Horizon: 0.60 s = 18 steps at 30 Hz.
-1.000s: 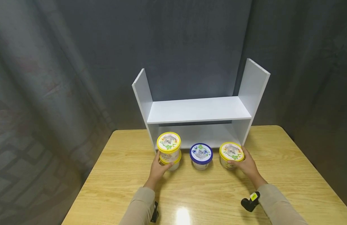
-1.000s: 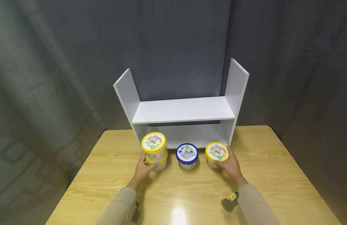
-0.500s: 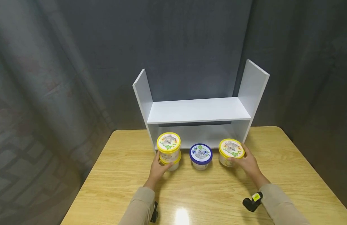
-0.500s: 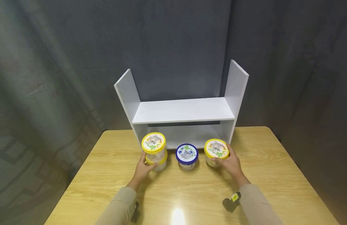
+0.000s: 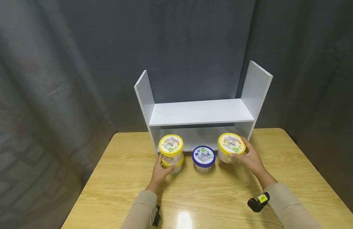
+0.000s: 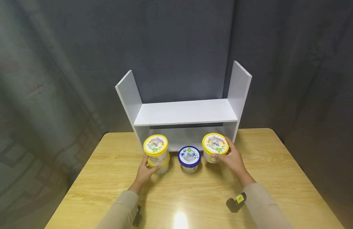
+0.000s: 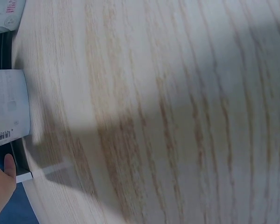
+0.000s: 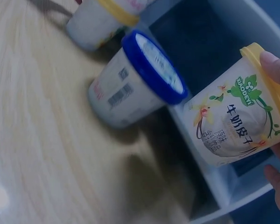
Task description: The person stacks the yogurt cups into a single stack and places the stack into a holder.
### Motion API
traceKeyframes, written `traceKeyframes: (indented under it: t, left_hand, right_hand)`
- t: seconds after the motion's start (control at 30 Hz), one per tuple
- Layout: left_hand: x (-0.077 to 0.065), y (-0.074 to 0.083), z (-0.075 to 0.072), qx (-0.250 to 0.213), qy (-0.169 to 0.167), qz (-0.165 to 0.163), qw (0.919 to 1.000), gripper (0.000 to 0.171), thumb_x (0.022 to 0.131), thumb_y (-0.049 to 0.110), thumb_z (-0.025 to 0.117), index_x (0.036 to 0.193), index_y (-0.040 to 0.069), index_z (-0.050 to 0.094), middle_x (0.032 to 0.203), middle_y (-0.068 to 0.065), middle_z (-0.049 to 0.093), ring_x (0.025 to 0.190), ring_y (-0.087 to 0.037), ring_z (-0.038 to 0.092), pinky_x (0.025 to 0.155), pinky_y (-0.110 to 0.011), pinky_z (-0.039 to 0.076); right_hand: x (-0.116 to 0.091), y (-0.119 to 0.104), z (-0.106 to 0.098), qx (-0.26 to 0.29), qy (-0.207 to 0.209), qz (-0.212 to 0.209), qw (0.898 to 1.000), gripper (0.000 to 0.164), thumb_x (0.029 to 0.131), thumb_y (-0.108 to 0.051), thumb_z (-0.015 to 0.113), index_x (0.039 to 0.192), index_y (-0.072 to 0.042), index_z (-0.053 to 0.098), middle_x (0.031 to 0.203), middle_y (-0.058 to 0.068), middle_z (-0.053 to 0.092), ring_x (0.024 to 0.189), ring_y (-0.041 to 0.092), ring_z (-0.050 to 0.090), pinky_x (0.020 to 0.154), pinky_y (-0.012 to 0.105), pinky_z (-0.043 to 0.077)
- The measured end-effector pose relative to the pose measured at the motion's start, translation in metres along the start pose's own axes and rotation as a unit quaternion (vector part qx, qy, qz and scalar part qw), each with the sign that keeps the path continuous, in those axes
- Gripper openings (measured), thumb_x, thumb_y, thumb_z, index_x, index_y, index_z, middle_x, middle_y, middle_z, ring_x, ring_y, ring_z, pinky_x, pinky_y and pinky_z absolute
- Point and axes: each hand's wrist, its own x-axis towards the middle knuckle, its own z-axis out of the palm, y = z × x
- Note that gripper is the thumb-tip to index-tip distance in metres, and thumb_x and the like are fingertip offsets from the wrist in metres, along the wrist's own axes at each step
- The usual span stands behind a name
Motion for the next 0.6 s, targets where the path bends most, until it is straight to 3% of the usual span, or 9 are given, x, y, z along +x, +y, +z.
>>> traceKeyframes:
  t: [0.47, 0.6]
  left_hand:
    - [-0.001, 0.0, 0.001, 0.012, 0.008, 0.017, 0.9998, 0.092, 0.067, 0.023, 0.074, 0.137, 0.006, 0.018, 0.134, -0.021, 0.025, 0.115, -0.038, 0.033, 0.092, -0.05, 0.033]
    - [0.0, 0.0, 0.0, 0.005, 0.01, 0.002, 0.9999, 0.093, 0.065, 0.023, 0.075, 0.138, 0.009, 0.019, 0.134, -0.018, 0.027, 0.115, -0.036, 0.034, 0.093, -0.048, 0.032]
  right_hand:
    - [0.0, -0.041, 0.012, 0.008, -0.026, -0.039, 0.999, 0.093, 0.068, -0.02, 0.073, 0.138, -0.006, 0.013, 0.138, 0.022, 0.018, 0.121, 0.042, 0.02, 0.094, 0.054, 0.026]
    - [0.003, -0.052, 0.019, 0.022, -0.035, -0.055, 0.998, 0.093, 0.066, -0.018, 0.074, 0.138, -0.006, 0.016, 0.137, 0.02, 0.021, 0.121, 0.04, 0.022, 0.093, 0.054, 0.027]
